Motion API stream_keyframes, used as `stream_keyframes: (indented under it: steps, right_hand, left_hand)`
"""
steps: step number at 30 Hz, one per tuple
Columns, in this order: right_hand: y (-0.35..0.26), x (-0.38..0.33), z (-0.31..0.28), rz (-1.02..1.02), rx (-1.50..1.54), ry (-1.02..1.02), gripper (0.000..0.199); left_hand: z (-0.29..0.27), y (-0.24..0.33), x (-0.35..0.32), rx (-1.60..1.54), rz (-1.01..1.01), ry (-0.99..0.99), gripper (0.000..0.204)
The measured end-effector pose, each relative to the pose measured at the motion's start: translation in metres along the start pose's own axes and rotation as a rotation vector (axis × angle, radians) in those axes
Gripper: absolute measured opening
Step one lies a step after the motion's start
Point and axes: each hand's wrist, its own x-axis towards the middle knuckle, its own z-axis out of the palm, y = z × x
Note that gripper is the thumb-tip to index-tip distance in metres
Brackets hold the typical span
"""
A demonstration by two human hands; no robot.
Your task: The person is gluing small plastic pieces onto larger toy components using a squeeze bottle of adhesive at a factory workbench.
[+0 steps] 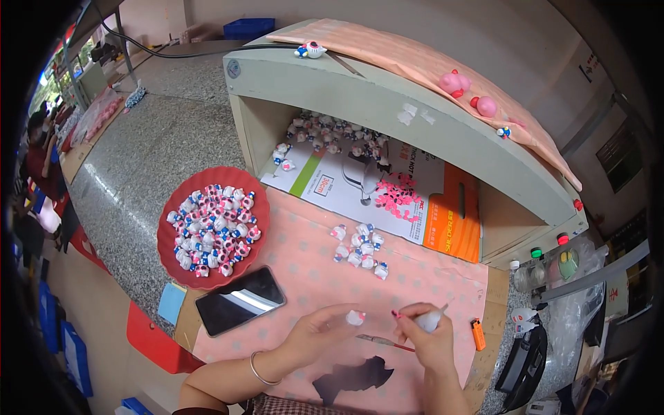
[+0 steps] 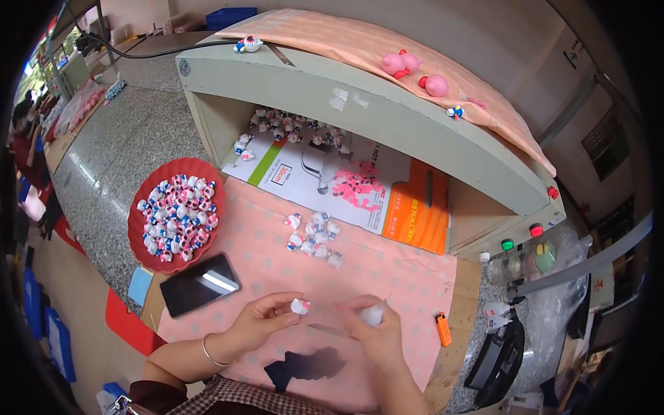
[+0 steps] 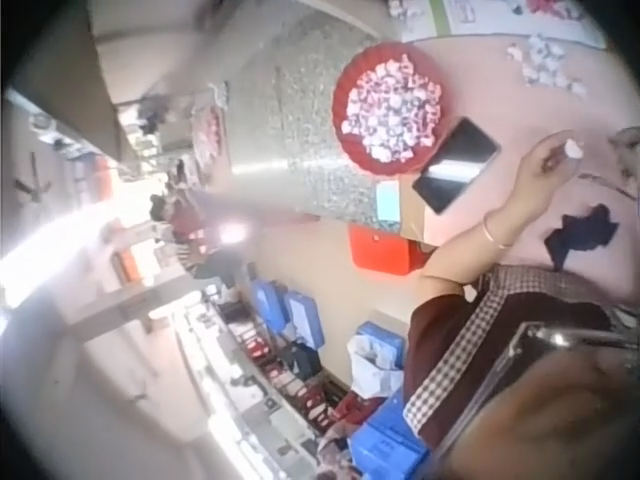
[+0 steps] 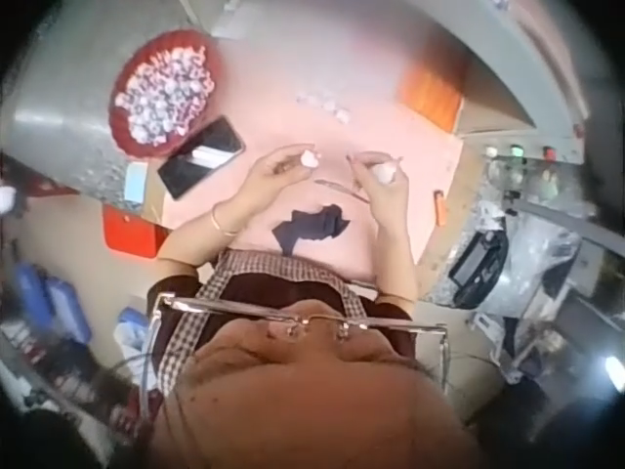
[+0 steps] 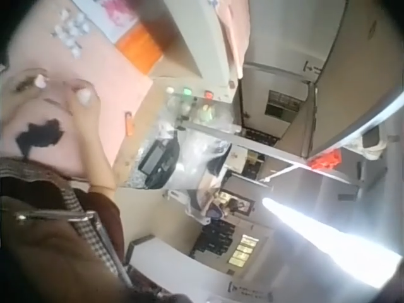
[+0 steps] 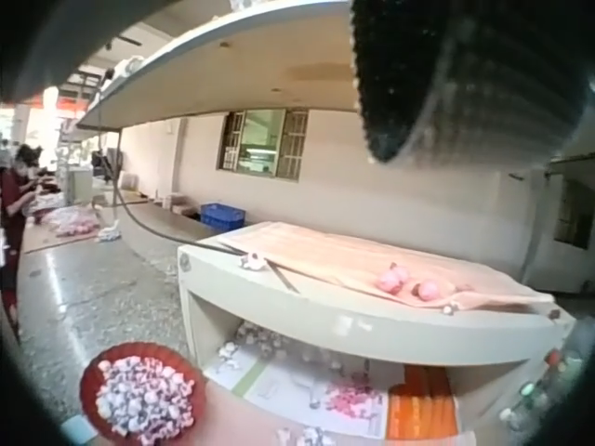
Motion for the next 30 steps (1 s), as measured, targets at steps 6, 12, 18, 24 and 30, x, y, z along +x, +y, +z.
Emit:
stream_keyframes:
  steps: [6, 12, 18, 24, 30]
  right_hand:
    - [0.019, -0.025, 0.007, 0.035, 0.096, -0.148, 0.006]
    - [0.036, -0.031, 0.008, 0.139, 0.036, -0.087, 0.016]
    - [0.031, -0.027, 0.016, 0.135, 0.029, 0.003, 0.014]
    - [0.039, -0.028, 0.015, 0.119, 0.067, 0.025, 0.014]
    - [0.041, -0.029, 0.009, 0.045, 0.080, 0.019, 0.013]
  left_hand:
    - [0.021, -0.004, -0.001, -0.010, 0.040, -0.014, 0.036]
    - [0.021, -0.024, -0.005, 0.047, 0.146, -0.045, 0.036]
    - [0.015, -0.022, -0.003, 0.172, 0.154, -0.048, 0.031]
    - [0.020, -0.020, -0.004, 0.167, 0.094, -0.027, 0.031]
    - [0.030, -0.017, -0.005, 0.062, 0.115, -0.061, 0.029]
